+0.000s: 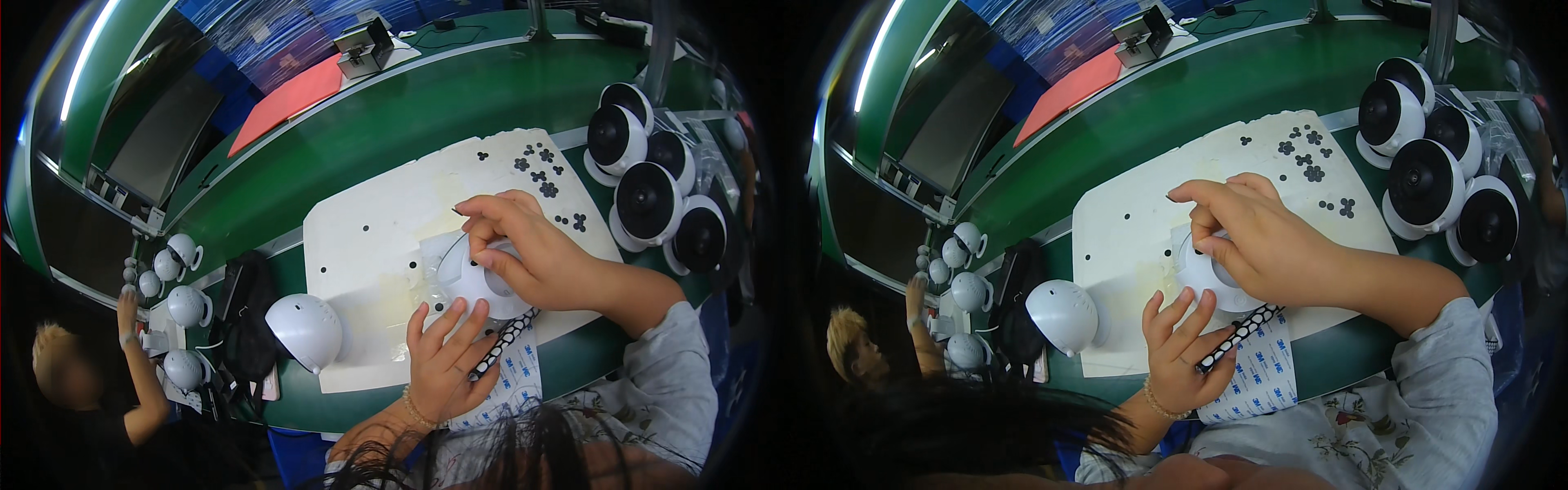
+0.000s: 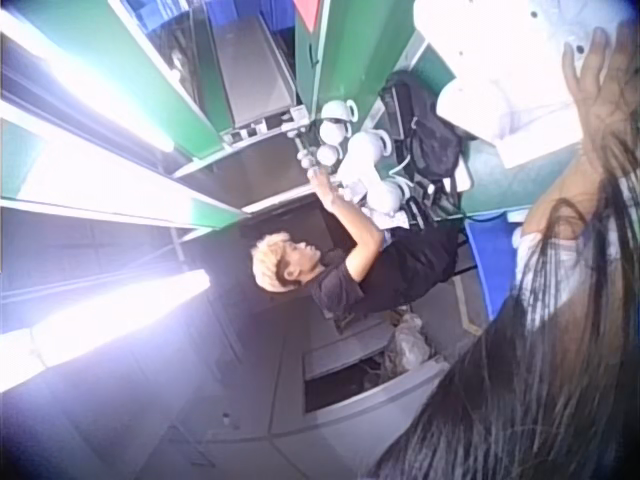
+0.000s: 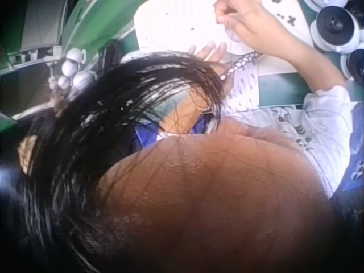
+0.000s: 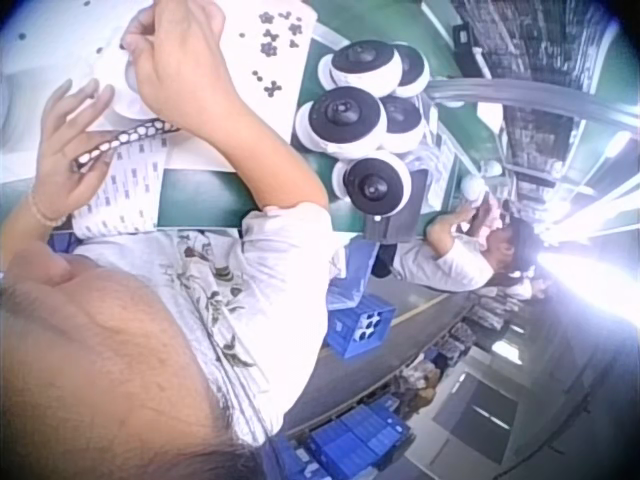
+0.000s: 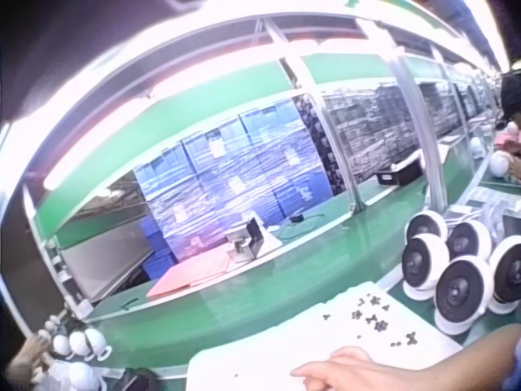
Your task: The person assembles white dome security cameras on a green workbench. They repeatedly pick up camera housings, insert small black circular components into the base, and place the finished units on the table.
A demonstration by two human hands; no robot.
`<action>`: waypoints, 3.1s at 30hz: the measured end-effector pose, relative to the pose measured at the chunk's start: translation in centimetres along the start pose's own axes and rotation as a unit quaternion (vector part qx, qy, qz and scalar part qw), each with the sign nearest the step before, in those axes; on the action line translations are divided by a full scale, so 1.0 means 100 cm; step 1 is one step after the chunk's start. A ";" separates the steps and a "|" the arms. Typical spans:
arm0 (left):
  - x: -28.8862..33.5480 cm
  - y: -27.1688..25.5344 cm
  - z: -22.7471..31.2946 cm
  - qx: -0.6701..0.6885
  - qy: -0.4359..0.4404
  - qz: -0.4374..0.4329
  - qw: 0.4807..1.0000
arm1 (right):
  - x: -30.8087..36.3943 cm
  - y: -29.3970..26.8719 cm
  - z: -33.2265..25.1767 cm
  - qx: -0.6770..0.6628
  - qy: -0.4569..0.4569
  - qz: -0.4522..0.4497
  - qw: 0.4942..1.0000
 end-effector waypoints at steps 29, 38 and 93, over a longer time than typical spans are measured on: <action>0.001 0.003 -0.005 -0.008 0.009 0.017 1.000 | 0.053 0.003 -0.004 0.059 -0.031 0.031 0.997; 0.000 0.003 -0.006 0.000 0.009 0.019 1.000 | 0.071 0.006 -0.029 0.324 -0.155 0.083 0.929; -0.001 0.005 -0.013 0.059 -0.024 0.032 0.997 | 0.071 -0.025 0.008 0.200 0.004 0.066 0.977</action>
Point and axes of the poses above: each hand's wrist, its own x-axis away from the middle knuckle, its own y-axis out of the palm, z = x × y, the point moved 10 cm from there along -x, towards the middle knuckle, and after that the axes turned 6 degrees about -z, right-handed, at the moved point
